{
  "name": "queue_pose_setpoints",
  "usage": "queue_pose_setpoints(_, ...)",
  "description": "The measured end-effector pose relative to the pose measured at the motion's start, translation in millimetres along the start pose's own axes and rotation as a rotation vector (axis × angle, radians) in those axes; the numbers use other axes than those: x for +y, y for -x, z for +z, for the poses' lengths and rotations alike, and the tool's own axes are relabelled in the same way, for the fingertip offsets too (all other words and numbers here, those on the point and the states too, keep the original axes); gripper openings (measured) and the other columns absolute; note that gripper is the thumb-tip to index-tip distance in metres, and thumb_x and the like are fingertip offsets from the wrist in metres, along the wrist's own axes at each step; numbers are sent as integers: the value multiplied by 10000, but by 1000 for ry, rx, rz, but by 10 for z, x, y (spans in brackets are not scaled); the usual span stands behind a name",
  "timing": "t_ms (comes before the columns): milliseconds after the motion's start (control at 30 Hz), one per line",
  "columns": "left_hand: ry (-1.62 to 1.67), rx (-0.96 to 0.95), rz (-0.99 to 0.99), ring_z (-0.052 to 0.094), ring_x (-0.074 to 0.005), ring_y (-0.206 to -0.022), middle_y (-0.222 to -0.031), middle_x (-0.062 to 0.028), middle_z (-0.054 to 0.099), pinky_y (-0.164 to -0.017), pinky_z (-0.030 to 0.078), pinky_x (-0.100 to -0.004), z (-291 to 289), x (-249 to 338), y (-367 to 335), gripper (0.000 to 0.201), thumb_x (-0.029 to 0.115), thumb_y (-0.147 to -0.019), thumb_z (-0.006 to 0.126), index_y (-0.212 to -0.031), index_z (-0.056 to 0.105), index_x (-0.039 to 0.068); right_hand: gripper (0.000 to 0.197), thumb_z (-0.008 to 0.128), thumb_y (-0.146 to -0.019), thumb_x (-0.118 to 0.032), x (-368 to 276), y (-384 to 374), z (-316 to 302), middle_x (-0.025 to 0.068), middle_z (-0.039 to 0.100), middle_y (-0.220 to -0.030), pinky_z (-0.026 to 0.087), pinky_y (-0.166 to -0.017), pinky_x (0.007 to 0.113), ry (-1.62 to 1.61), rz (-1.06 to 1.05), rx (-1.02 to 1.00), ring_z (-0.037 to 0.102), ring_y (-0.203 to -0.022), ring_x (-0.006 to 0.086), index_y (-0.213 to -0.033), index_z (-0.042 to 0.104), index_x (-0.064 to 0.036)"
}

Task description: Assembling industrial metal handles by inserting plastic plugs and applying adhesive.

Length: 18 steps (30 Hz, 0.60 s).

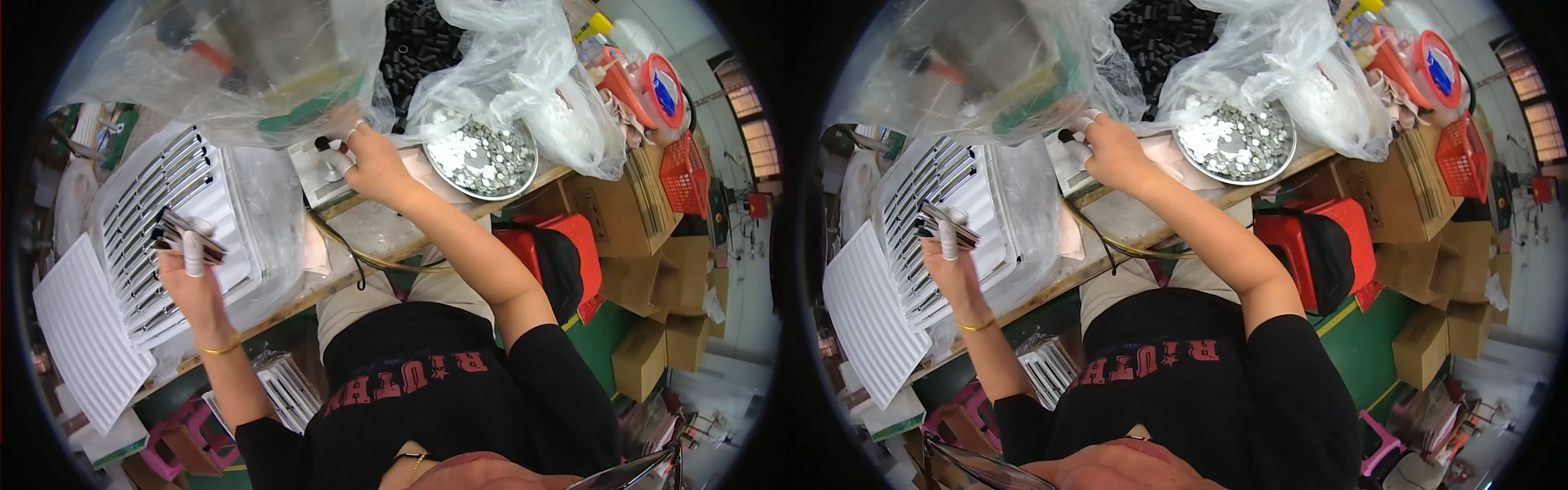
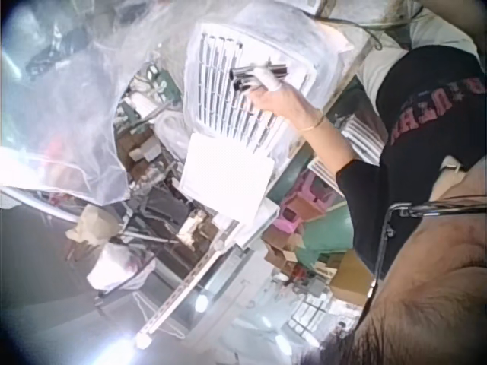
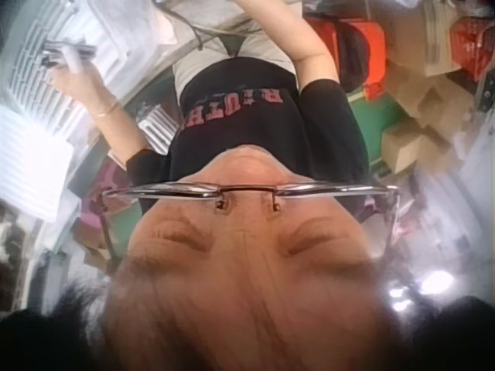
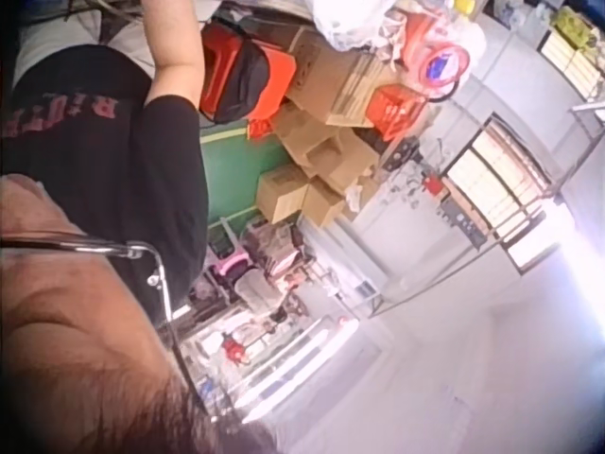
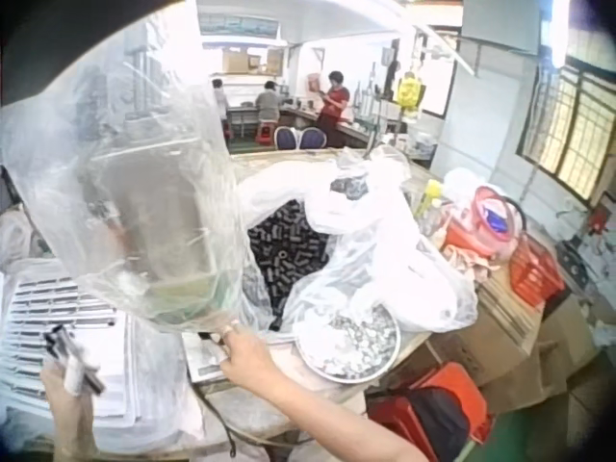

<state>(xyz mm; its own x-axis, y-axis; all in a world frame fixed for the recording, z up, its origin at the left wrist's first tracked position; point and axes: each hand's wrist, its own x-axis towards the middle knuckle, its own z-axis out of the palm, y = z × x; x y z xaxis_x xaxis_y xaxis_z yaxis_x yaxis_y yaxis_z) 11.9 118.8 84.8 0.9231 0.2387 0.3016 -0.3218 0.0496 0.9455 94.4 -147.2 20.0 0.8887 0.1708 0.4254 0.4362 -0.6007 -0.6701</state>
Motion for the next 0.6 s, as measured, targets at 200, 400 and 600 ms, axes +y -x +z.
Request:
queue_pose_setpoints(200, 343, -131, -428, 629, -195, -883, -963, -96, 619, -783, 522, -347, 603, -156, 530, 375, 38, -855, 608, -1208, 505, -35, 284, 665, -776, -120, 122, 184, -456, 152, 631, -940, 486, -735, 334, -193, 144, 92, 621, -812, 279, -1058, 649, -97)
queue_pose_setpoints(400, 30, -188, -445, 642, -166, -861, -915, -57, 614, -682, 500, -264, 641, -379, 780, 194, 20, -855, 609, -1037, 544, 4, 176, 606, -795, -168, 1371, 675, -1483, 126, 657, -848, 483, -717, 403, 703, 494, -29, 629, -818, 304, -935, 711, -179)
queue_pose_setpoints(600, -31, -189, -348, 444, -26, -676, -805, 41, 492, -573, 370, -176, 1041, -743, 749, 196, -8, -843, 623, -1005, 527, 49, 125, 572, -765, -124, 1622, 750, -1366, 141, 600, -848, 476, -681, 438, 811, 325, -25, 615, -757, 330, -849, 663, -108)
